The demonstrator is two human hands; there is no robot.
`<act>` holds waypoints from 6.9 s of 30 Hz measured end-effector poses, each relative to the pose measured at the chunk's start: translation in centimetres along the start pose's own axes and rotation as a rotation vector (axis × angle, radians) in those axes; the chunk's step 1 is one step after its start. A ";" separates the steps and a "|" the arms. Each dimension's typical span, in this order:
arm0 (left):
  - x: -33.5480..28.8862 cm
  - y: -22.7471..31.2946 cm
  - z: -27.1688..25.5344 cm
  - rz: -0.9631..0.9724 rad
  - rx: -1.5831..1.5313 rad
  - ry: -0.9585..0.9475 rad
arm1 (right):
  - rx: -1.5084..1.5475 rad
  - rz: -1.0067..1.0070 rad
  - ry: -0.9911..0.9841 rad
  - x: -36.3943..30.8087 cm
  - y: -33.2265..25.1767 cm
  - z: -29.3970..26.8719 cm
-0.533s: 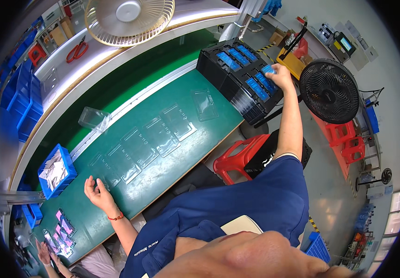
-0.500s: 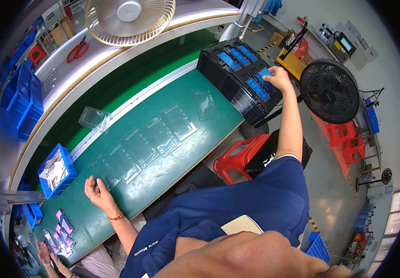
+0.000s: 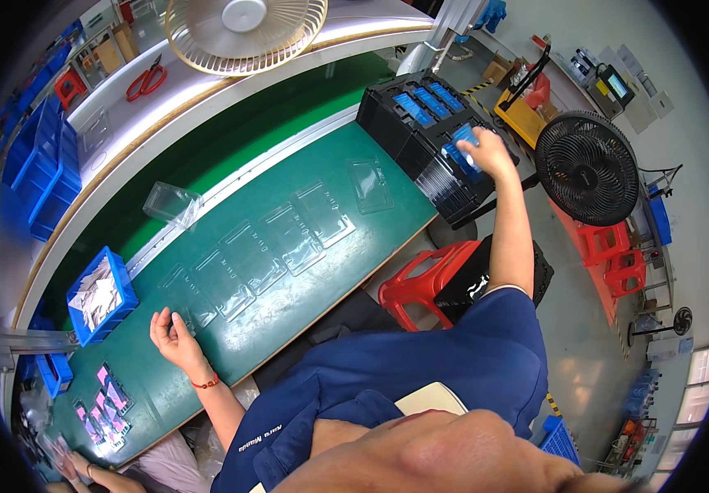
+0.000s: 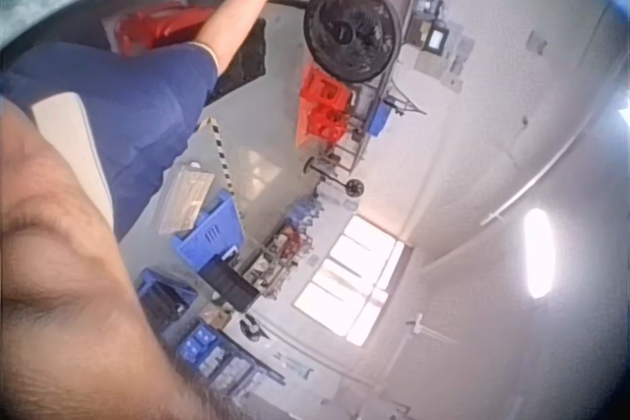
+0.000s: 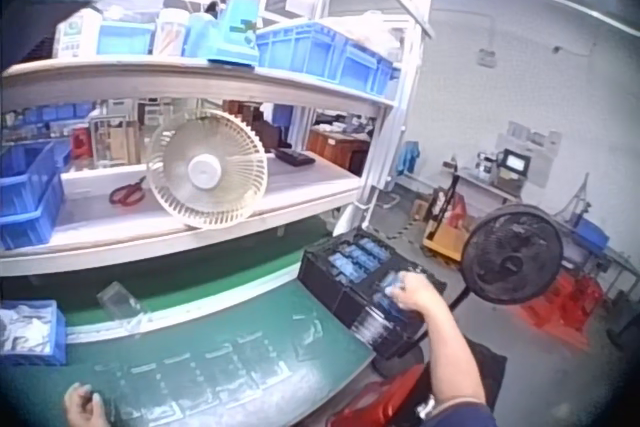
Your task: The person is assembling electronic components, specifically placing screens or films onto frames and organizing them in trays.
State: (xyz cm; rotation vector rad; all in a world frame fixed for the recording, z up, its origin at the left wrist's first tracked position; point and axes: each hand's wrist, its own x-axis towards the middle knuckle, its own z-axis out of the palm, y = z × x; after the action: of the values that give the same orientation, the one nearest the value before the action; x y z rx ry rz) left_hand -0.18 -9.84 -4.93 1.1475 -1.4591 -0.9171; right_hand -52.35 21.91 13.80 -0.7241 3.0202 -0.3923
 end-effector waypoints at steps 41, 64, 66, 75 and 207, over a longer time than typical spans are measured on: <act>0.4 -0.8 0.0 0.029 -0.017 0.062 | -0.261 -0.105 -0.066 16.2 -4.2 2.4; 0.1 -0.6 -0.2 0.007 -0.117 0.042 | -0.192 -0.070 -0.090 13.1 -8.4 3.9; -0.1 0.2 -0.1 0.039 -0.082 0.071 | -0.174 -0.080 -0.058 12.8 -8.6 3.8; -4.6 8.6 4.0 -0.229 -0.623 -0.458 | 0.857 -0.370 -0.248 1.0 -16.9 4.5; -4.8 8.5 8.2 0.176 0.955 -0.558 | 0.223 -0.312 0.269 -7.7 -16.5 19.1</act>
State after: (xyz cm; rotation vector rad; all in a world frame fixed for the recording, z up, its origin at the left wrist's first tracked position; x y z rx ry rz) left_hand -9.71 -3.25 0.39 1.4395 -2.5627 -0.3915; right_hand -36.81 6.54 -1.07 -1.2133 3.0235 -0.8851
